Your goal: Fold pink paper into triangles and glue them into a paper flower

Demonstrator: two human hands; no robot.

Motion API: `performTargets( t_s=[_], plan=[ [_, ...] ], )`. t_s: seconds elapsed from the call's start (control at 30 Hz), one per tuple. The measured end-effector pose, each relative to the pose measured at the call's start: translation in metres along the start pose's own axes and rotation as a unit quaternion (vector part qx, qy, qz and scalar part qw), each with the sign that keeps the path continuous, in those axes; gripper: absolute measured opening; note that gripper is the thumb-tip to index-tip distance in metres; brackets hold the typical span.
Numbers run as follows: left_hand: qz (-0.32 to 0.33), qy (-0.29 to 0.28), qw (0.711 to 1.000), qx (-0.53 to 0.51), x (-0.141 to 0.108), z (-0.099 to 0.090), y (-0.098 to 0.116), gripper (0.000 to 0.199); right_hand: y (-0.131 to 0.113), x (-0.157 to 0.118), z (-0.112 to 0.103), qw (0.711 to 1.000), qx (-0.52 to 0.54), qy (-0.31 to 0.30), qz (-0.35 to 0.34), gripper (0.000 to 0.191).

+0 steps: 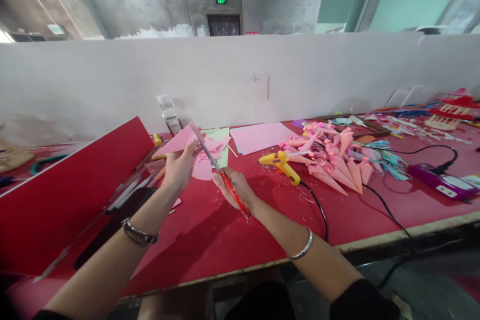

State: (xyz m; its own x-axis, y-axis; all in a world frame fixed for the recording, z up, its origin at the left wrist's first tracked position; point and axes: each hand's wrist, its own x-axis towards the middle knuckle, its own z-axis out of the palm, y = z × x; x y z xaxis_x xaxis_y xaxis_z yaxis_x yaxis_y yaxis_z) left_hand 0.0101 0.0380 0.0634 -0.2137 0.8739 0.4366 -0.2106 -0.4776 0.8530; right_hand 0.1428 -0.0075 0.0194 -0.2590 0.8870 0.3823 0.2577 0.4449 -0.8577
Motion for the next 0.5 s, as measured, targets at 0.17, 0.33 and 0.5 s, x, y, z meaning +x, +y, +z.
performTargets(
  t_s=[0.17, 0.33, 0.5],
  plan=[
    [-0.007, -0.04, 0.997, -0.072, 0.0, 0.004, 0.001, 0.022, -0.002, -0.001, 0.001, 1.0, 0.007, 0.007, 0.007, 0.036],
    [-0.039, -0.031, 0.993, -0.106, 0.001, 0.005, -0.001, 0.016, -0.005, -0.002, 0.001, 0.999, 0.028, 0.003, 0.017, 0.036],
    [-0.039, 0.074, 0.985, -0.151, 0.032, -0.001, 0.009, 0.01, -0.003, -0.002, 0.0, 0.999, 0.029, -0.011, 0.008, 0.035]
  ],
)
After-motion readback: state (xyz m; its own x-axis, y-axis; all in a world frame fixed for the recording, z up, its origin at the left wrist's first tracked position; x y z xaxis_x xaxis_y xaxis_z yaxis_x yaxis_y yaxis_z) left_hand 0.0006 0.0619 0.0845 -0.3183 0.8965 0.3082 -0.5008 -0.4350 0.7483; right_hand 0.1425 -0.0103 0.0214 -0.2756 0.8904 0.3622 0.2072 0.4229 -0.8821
